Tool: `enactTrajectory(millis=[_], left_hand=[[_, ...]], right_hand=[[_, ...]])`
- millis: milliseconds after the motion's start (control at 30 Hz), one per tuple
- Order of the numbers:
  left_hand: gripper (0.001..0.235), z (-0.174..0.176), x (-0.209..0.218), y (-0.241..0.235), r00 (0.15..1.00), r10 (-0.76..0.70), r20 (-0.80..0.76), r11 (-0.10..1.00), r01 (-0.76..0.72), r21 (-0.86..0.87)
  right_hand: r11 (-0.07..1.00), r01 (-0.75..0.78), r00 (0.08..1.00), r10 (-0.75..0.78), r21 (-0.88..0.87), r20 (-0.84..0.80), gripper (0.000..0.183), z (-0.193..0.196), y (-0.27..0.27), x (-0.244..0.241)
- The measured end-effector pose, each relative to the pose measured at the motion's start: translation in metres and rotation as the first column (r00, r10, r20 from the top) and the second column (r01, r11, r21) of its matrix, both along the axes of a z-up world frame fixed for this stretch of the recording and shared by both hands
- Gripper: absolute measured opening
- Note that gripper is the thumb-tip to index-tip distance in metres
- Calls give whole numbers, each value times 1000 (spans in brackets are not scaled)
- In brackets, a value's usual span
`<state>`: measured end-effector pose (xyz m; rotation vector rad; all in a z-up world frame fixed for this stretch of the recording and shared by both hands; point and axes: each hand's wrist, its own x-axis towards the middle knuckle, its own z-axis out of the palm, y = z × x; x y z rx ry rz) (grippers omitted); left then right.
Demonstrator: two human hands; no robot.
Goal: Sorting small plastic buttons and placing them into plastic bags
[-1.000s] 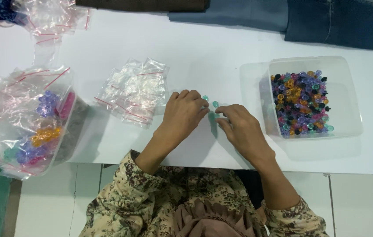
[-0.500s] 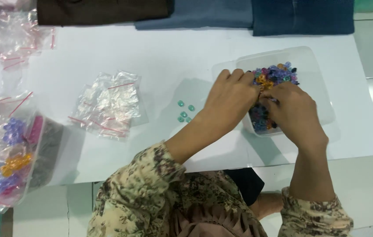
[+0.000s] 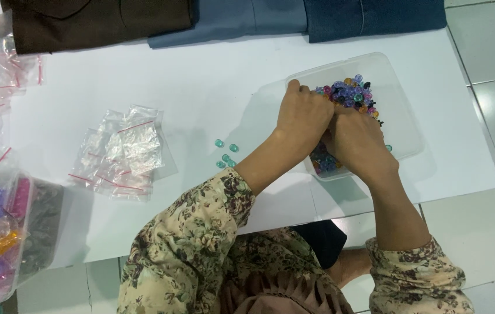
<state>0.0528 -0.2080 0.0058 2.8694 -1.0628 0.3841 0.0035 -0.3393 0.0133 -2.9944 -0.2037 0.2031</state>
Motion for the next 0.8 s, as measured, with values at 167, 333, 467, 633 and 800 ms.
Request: enactTrajectory(millis=[167,333,467,633,800], left_hand=[[12,0,-4,7,997,-20,74,998,25,-61],[13,4,-1,11,989,-30,148,991,49,-125],[9,37,0,35,984,-27,175,965,71,-251],[13,72,-9,100,994,34,107,994,-22,-110],[6,38,-34,161,993,106,41,986,-100,-134]], right_hand=[[999,25,999,-24,43,-28,18,19,9,-8],[995,54,998,-55,82,12,15,38,17,-12],[970,27,993,-53,241,101,17,47,14,-18],[925,-39,982,-35,379,186,16,50,25,-27],[866,-415,800,201,280,566,13,56,72,-49]])
